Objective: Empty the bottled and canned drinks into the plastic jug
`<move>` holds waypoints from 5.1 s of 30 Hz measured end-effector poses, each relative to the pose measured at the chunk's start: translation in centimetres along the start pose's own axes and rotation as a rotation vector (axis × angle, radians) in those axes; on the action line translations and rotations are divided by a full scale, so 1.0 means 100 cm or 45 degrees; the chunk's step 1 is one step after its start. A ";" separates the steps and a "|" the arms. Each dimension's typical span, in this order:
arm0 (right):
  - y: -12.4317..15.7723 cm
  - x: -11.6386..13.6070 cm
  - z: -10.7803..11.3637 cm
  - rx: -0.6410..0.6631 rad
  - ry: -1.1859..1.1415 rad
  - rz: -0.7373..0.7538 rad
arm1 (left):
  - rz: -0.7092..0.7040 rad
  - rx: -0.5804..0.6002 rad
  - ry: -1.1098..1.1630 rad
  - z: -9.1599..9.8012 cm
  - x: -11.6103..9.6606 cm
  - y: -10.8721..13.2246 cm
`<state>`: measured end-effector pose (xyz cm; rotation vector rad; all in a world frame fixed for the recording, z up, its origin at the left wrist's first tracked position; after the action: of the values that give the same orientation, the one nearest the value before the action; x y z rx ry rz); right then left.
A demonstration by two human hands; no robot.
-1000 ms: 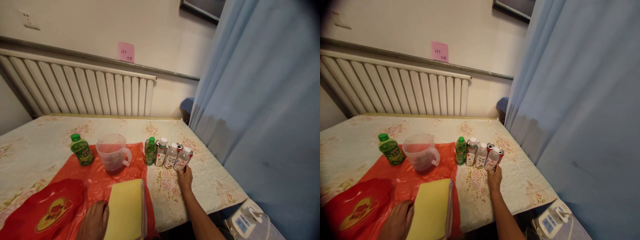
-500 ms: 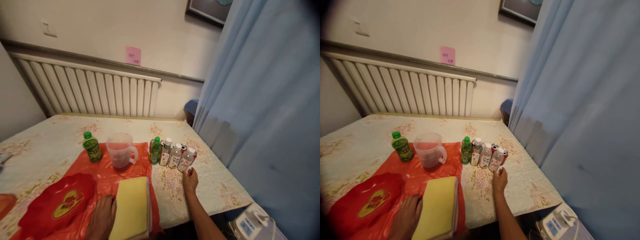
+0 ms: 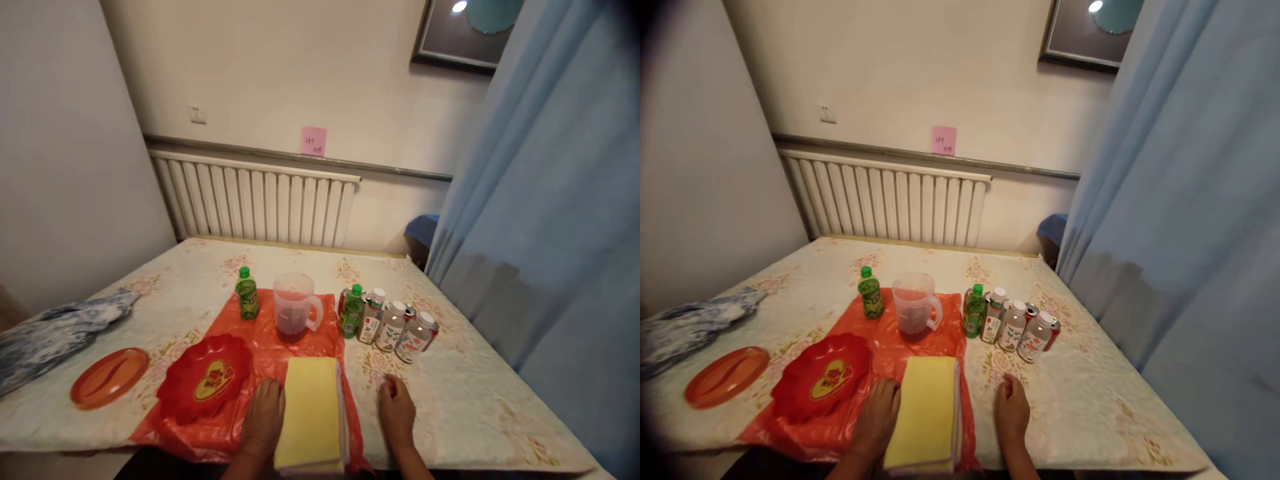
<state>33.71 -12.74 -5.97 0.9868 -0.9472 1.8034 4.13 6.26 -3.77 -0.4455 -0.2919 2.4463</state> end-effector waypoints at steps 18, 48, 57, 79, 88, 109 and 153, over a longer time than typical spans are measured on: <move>0.028 0.033 -0.051 0.440 0.266 0.199 | 0.526 -0.466 0.650 0.071 0.087 -0.136; 0.027 0.037 -0.059 0.458 0.382 0.195 | 0.748 -0.356 0.379 0.074 0.129 -0.223; 0.029 0.045 -0.054 0.460 0.406 0.231 | 0.684 -0.381 0.378 0.120 0.100 -0.186; 0.034 0.044 -0.048 0.393 0.395 0.389 | 0.509 -0.304 0.612 0.084 0.027 -0.023; 0.035 0.046 -0.047 0.419 0.437 0.304 | 0.469 -0.262 0.739 0.071 0.020 -0.010; 0.036 0.047 -0.047 0.425 0.448 0.346 | 0.519 -0.263 0.759 0.025 0.034 -0.002; 0.086 0.291 -0.079 0.916 -0.484 0.878 | 0.341 -0.244 0.532 0.012 0.032 0.015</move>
<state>14.40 0.37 14.92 1.6236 -0.9426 2.7038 0.47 6.98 -3.90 -1.1228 -0.3030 2.5099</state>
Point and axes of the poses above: each hand's wrist, its own y-axis away from the middle knuckle, its own z-axis out of the back of the hand, x = y × z, the point moved 5 cm from there along -y, towards the middle knuckle, and after that the axes turned 14 degrees about -y, right-handed, at the moved point
